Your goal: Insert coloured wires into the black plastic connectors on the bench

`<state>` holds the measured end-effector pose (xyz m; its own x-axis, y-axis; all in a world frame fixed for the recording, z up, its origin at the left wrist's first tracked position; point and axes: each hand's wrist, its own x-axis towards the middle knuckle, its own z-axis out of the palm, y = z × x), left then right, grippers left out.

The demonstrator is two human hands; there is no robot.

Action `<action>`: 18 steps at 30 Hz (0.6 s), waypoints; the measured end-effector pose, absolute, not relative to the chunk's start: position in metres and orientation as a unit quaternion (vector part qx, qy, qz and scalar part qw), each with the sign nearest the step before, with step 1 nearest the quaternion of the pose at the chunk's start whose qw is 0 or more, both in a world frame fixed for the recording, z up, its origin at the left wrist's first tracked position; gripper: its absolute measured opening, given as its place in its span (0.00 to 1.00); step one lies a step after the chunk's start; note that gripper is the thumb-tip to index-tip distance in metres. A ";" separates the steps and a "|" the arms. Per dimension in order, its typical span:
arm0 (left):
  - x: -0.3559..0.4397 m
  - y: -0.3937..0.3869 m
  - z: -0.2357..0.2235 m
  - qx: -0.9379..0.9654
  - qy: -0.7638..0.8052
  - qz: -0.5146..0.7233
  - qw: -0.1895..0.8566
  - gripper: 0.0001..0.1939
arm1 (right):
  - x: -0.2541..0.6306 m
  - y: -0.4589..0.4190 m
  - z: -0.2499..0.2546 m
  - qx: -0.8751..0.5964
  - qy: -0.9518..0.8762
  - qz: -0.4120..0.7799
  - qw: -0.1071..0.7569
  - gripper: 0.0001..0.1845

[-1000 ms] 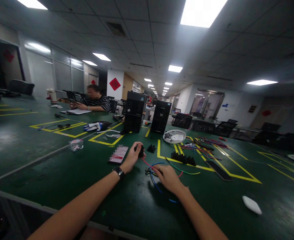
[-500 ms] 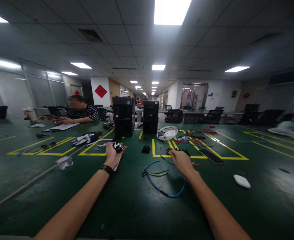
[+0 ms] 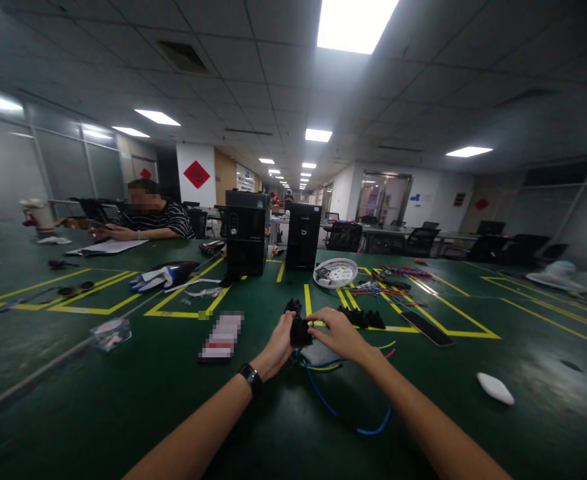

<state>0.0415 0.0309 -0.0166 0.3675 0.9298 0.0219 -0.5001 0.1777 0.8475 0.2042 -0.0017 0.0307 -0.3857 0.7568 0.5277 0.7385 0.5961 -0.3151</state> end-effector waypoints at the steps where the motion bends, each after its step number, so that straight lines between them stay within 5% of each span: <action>1: 0.039 0.033 -0.016 0.397 0.249 0.502 0.727 0.18 | 0.201 0.003 0.034 -0.444 -0.834 0.021 0.327 0.16; 9: 0.032 0.038 -0.011 0.440 0.265 0.505 0.693 0.22 | 0.186 0.019 0.043 -0.386 -0.875 0.072 0.283 0.29; 13: 0.022 0.026 -0.014 0.705 0.361 0.437 0.426 0.29 | 0.219 0.055 0.039 -0.526 -0.805 -0.022 0.272 0.26; 18: 0.019 -0.002 -0.011 0.924 0.267 0.227 0.154 0.16 | 0.238 0.095 0.033 -0.617 -0.773 -0.038 0.140 0.26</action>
<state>0.0190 -0.0022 -0.0107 0.7544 0.5625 0.3384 0.4227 -0.8106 0.4052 0.2383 0.0951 0.0331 -0.1988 0.9441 0.2629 0.9653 0.2350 -0.1139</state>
